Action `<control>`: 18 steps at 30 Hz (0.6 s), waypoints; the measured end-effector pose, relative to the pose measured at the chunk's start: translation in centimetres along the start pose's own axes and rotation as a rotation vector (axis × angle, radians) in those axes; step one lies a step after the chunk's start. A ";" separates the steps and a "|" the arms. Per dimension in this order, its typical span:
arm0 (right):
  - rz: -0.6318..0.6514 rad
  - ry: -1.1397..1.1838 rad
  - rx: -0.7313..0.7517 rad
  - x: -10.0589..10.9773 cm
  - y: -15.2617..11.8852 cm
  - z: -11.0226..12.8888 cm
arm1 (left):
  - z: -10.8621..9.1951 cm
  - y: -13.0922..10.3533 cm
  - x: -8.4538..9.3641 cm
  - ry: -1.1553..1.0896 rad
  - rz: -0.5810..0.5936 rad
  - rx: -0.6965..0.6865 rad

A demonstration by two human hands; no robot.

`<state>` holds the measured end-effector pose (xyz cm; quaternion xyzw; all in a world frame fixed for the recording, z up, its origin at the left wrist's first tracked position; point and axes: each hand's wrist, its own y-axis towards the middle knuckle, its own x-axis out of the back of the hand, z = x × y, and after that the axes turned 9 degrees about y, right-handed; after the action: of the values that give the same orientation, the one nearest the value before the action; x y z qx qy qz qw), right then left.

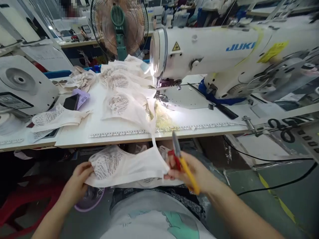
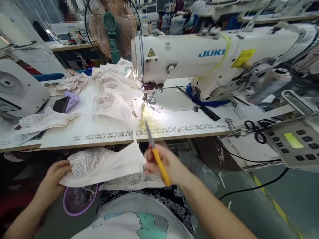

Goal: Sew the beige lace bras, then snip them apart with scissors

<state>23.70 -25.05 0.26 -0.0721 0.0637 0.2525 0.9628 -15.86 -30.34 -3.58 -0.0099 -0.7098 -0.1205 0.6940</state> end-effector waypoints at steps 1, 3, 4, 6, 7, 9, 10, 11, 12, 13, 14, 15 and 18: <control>0.034 -0.020 -0.036 -0.5 -1.0 -0.8 | -0.7 -0.7 -0.8 -0.020 0.095 -0.021; 0.077 -0.155 -0.087 -1.1 -2.4 -2.0 | -2.5 -1.0 -1.4 -0.111 0.264 -0.072; 0.093 -0.231 -0.094 -1.3 -2.8 -2.5 | -3.8 -0.7 -1.3 -0.168 0.319 -0.094; 0.130 -0.336 -0.085 -1.4 -3.4 -3.1 | -6.8 1.0 -0.5 -0.314 0.313 -0.123; 0.151 -0.360 -0.076 -1.5 -3.6 -3.3 | -8.4 2.1 0.0 -0.405 0.281 -0.150; 0.185 -0.380 -0.050 -1.5 -3.9 -3.7 | -11.5 4.6 0.6 -0.618 0.245 -0.253; 0.198 -0.382 -0.033 -1.6 -4.0 -3.9 | -12.8 5.6 0.6 -0.724 0.252 -0.315; 0.210 -0.377 -0.017 -1.6 -4.2 -4.0 | -14.0 6.5 0.4 -0.826 0.281 -0.377; 0.221 -0.368 -0.005 -1.7 -4.3 -4.1 | -14.9 7.2 0.0 -0.924 0.324 -0.432; 0.232 -0.359 0.000 -1.7 -4.5 -4.1 | -15.6 7.6 -0.6 -1.011 0.381 -0.469; 0.240 -0.348 -0.005 -1.6 -4.5 -4.1 | -16.2 7.9 -1.3 -1.088 0.446 -0.481; 0.252 -0.334 -0.016 -1.5 -4.6 -4.0 | -16.5 7.9 -2.0 -1.153 0.507 -0.463; 0.306 -0.331 -0.037 -0.5 -4.0 -3.4 | -16.9 7.4 -3.4 -1.301 0.620 -0.272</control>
<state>24.99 -29.29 -2.59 -0.0369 -0.0896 0.4051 0.9091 2.20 -25.75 -5.68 -0.3657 -0.9217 0.0246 0.1271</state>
